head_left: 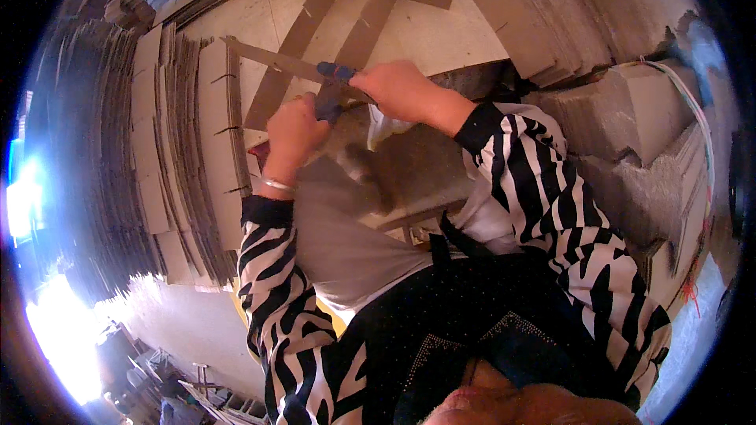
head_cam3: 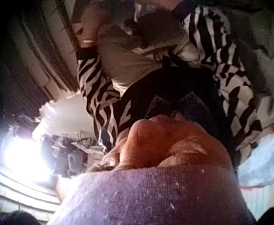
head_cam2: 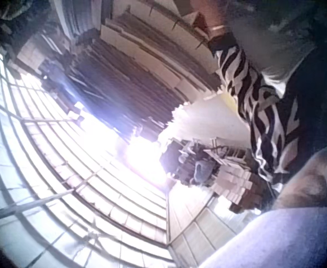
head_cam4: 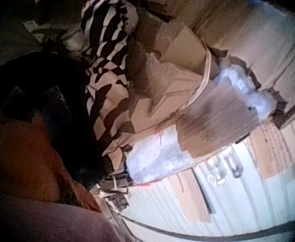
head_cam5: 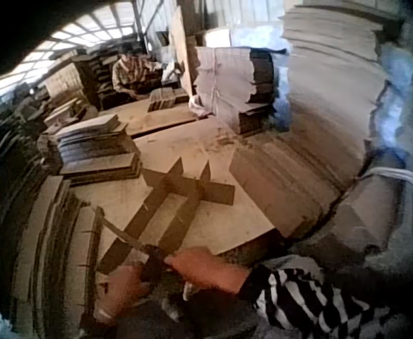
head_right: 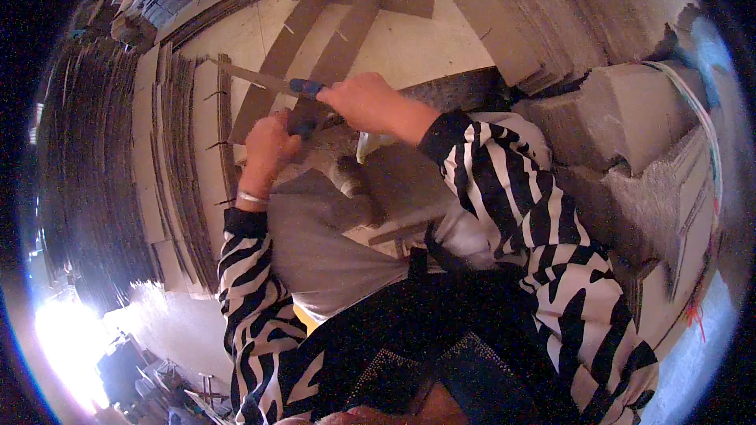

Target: The person sits on the floor and uses a knife to cut rectangular cardboard pieces into smaller strips. They repeatedly pick up a piece, cut it, and place the resulting strips into a growing pile on the left side of the table.

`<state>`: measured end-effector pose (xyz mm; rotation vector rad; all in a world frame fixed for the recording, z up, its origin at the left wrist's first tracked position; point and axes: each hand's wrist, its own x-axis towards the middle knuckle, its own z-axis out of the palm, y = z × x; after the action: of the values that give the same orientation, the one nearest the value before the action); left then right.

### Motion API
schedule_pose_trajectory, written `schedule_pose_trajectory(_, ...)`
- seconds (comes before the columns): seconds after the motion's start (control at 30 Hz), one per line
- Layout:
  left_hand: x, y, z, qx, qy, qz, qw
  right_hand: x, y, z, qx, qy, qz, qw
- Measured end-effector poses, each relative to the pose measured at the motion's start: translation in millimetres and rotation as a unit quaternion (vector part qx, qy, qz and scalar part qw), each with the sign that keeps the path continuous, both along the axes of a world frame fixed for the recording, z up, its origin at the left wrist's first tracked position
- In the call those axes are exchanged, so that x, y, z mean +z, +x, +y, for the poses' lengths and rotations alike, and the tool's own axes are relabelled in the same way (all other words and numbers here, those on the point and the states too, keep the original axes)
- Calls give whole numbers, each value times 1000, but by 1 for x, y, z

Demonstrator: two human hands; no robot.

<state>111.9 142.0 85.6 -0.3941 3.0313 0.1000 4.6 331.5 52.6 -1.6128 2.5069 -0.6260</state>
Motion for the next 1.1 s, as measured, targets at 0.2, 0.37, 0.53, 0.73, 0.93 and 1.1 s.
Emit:
schedule_pose_trajectory(0.2, -33, 2, -7, -76, 44, 86, 992, -34, 3, 0, -11, -38, 17, 999)
schedule_pose_trajectory(0.37, 8, -18, -13, -16, 53, 246, 968, -7, -9, 17, -29, -40, 1, 999)
schedule_pose_trajectory(0.53, -10, -19, -58, 40, 66, 229, 970, -14, -3, 10, 2, -26, 16, 1000)
schedule_pose_trajectory(0.73, -45, -20, -85, 75, -39, 99, 991, -8, -4, 17, 4, 6, 21, 1000)
schedule_pose_trajectory(0.93, -35, -32, -74, 82, -63, 98, 990, -3, 3, 21, 7, -67, 14, 998)
schedule_pose_trajectory(1.1, -42, -39, -66, 81, -62, 62, 993, -1, 3, 17, 44, -83, 16, 995)
